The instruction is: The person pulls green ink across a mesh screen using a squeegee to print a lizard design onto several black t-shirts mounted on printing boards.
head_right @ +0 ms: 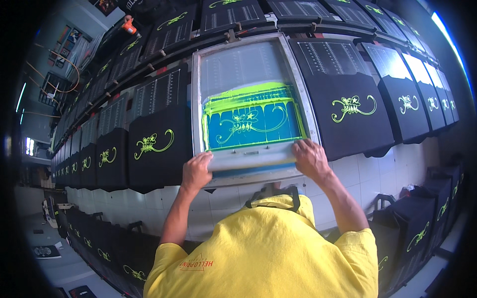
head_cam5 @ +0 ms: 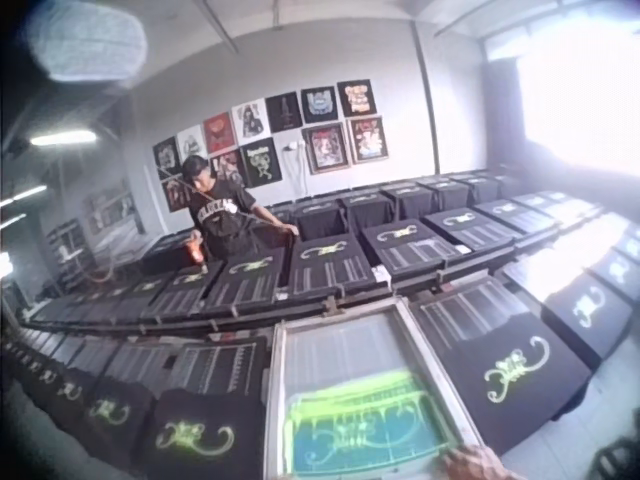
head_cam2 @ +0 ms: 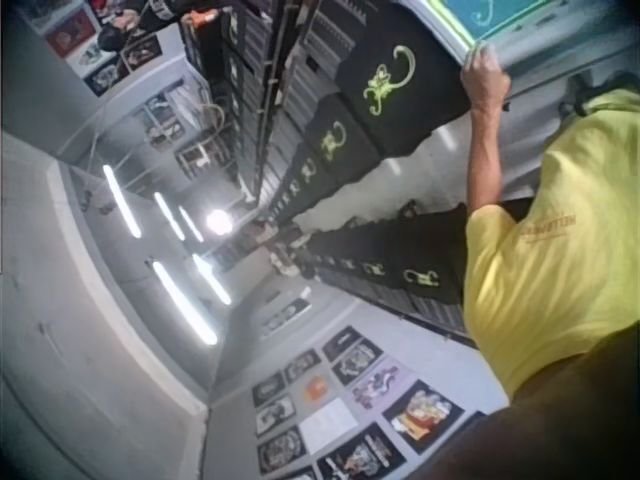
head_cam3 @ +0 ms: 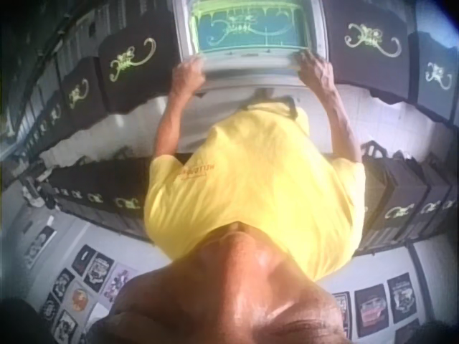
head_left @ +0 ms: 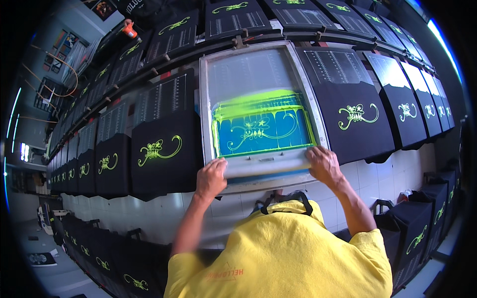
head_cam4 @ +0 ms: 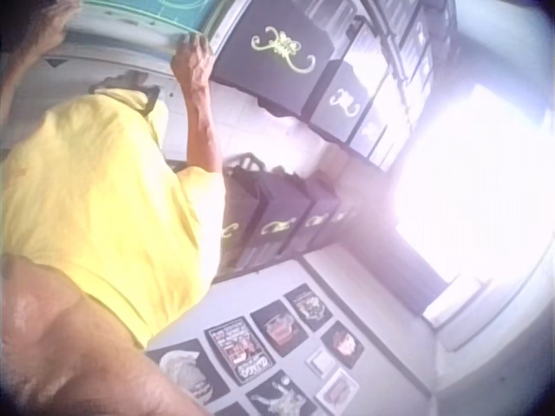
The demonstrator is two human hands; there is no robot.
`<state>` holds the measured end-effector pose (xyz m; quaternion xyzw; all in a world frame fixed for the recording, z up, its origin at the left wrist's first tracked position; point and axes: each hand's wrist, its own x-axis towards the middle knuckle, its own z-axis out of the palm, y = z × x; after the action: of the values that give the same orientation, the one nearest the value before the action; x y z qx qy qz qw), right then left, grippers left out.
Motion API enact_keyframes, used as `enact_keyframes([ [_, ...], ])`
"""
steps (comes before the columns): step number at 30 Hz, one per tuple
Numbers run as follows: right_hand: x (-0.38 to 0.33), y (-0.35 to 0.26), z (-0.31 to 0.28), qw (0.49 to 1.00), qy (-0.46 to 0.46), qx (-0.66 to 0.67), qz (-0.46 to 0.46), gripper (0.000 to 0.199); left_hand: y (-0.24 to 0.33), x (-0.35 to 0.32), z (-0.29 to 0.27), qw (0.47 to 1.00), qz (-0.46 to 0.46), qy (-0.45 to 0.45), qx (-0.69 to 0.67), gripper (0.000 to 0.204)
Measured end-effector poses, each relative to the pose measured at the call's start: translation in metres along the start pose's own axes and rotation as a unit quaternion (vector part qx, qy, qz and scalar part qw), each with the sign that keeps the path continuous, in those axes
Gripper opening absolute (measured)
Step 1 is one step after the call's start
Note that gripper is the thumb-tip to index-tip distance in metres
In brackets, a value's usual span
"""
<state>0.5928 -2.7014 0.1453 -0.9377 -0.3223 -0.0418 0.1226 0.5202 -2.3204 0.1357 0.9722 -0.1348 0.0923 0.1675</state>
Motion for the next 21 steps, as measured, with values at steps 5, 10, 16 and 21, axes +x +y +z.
enact_keyframes([
  [5, -0.042, -0.012, 0.025, 0.999, -0.013, -0.044, -0.001, 0.048, 0.014, -0.036, 0.024, 1.000, -0.017, -0.012, 0.005, 0.038],
  [10, -0.062, -0.022, 0.031, 0.999, -0.043, -0.001, 0.019, 0.066, 0.027, -0.054, 0.027, 0.995, -0.041, -0.089, 0.017, 0.047],
  [16, -0.066, -0.023, 0.023, 0.995, -0.076, 0.056, 0.033, 0.070, 0.032, -0.069, 0.040, 0.994, -0.053, -0.092, 0.022, 0.061],
  [21, -0.051, -0.004, 0.002, 0.987, -0.015, 0.151, 0.056, 0.050, 0.038, -0.049, 0.000, 0.985, -0.054, -0.142, -0.080, 0.054],
])
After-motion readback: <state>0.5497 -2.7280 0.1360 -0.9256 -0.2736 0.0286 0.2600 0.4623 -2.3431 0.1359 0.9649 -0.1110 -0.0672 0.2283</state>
